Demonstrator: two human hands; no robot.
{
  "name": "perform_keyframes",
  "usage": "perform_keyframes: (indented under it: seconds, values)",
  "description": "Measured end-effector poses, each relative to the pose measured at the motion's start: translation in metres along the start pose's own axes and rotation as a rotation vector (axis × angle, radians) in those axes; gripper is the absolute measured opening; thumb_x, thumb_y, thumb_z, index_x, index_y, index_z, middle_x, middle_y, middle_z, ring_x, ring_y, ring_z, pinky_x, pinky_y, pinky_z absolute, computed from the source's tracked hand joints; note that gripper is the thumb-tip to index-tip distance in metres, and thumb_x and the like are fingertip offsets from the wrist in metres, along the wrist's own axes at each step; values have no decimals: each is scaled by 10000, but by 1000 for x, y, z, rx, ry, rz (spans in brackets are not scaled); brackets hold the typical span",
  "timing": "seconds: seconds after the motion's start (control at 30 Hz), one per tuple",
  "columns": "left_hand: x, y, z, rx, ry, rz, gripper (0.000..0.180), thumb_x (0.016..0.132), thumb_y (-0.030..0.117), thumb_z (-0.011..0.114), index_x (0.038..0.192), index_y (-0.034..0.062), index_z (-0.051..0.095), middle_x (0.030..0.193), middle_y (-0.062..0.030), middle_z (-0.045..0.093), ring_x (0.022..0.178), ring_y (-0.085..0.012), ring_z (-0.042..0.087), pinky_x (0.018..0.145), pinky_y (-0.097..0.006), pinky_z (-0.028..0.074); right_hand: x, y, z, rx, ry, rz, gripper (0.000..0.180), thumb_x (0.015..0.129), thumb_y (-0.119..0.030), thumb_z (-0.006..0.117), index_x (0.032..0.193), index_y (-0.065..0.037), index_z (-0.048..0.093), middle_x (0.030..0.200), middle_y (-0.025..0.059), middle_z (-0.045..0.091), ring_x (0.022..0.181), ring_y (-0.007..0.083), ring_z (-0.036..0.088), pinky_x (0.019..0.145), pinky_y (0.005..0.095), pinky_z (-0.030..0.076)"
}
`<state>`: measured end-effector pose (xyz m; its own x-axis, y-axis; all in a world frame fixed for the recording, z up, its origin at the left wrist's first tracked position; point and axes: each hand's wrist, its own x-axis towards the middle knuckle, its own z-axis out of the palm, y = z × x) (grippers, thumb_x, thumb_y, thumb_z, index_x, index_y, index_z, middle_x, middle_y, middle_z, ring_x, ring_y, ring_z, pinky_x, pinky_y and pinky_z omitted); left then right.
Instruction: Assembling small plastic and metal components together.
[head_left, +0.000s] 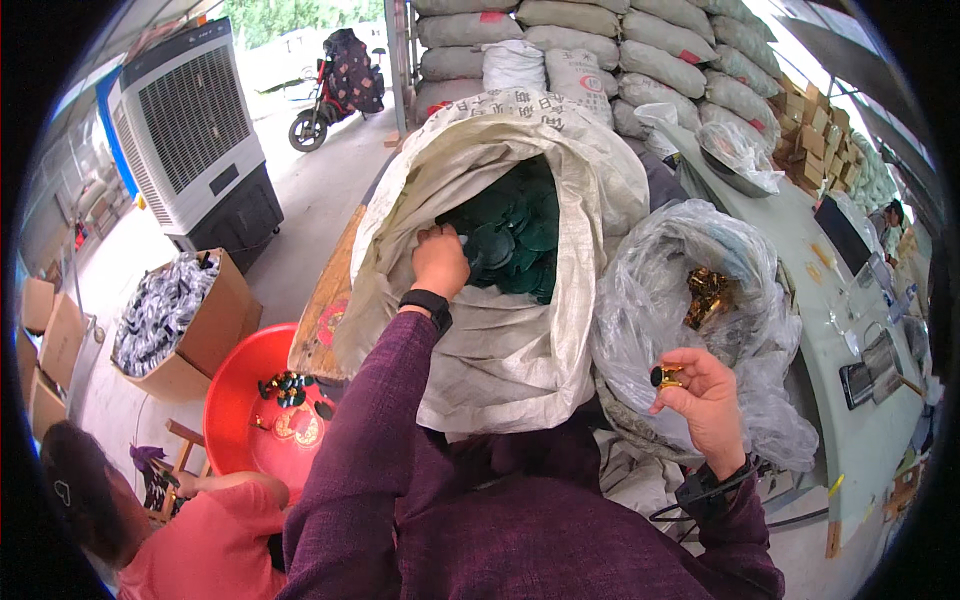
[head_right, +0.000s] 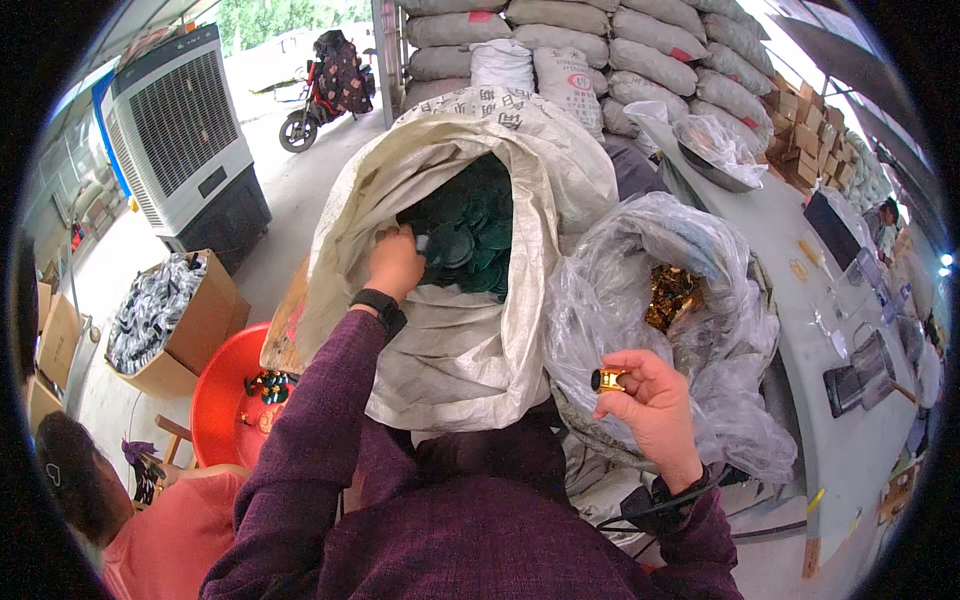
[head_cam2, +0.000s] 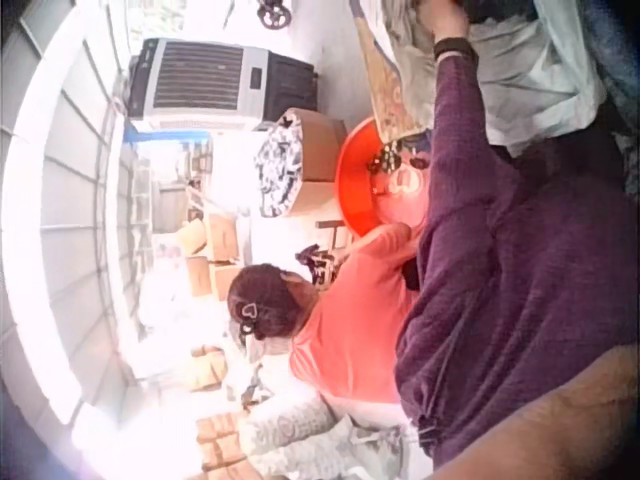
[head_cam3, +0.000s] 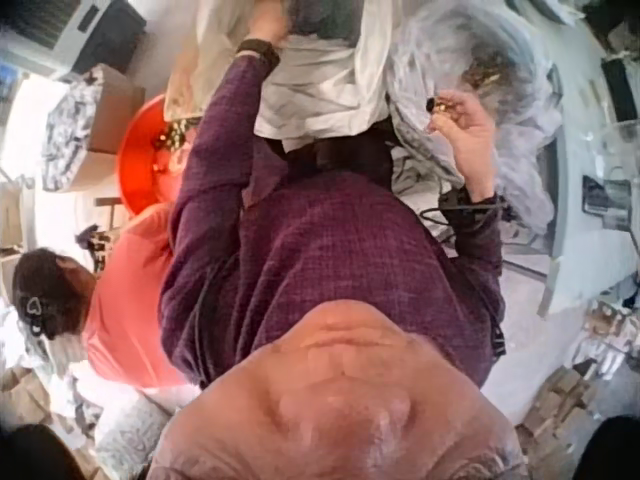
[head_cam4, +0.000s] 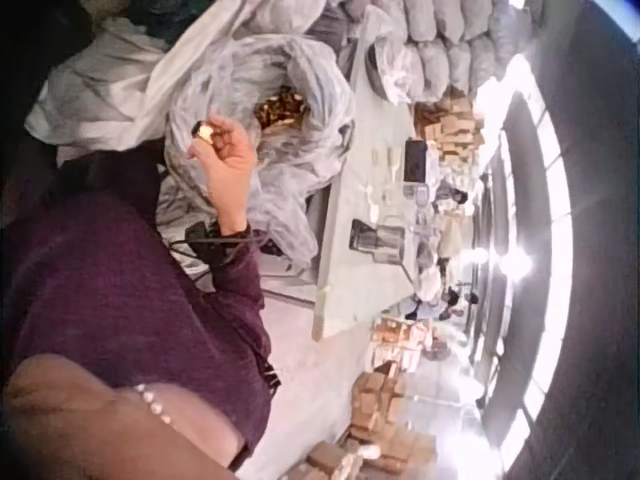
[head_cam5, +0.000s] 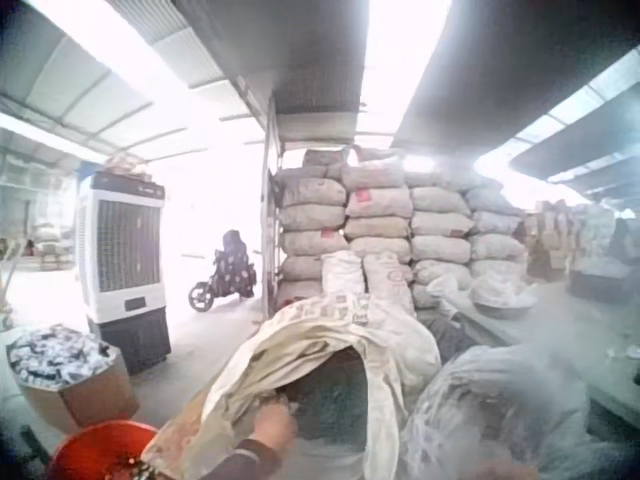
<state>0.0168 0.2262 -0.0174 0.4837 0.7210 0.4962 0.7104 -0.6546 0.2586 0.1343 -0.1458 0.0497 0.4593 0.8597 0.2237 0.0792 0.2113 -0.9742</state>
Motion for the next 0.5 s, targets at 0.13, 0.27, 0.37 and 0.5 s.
perform_keyframes:
  seconds: [0.13, 0.27, 0.37, 0.5]
  values:
    - [-16, -1, -12, -148, -75, -81, 418, 649, 163, 712, 965, -46, 534, 945, -230, 605, 898, -377, 586, 743, -431, 497, 5, 5, 8, -54, -38, 61, 269, 771, 73, 598, 1031, 31, 540, 863, 64, 594, 714, 126, 591, 641, 256, 502]
    - [-55, 0, -24, -326, -136, 32, 428, 627, 187, 742, 896, -68, 529, 764, -256, 613, 775, -411, 605, 696, -458, 480, 20, 17, 24, -53, -107, 90, 277, 781, 62, 606, 1049, 32, 543, 893, 69, 607, 738, 123, 598, 655, 242, 484]
    - [-83, 0, -27, -345, -149, 20, 416, 618, 198, 751, 873, -63, 553, 807, -270, 601, 808, -428, 583, 694, -441, 469, 33, 31, 39, -16, -177, 73, 274, 800, 59, 596, 1067, 33, 542, 908, 71, 610, 762, 122, 601, 680, 250, 490]
    - [-104, -7, -33, -508, -99, 5, 410, 665, 93, 697, 1013, -38, 524, 685, -214, 600, 568, -310, 616, 548, -389, 480, 42, 44, 50, 25, -263, 61, 271, 817, 54, 589, 1083, 27, 541, 921, 73, 611, 789, 121, 604, 705, 251, 495]
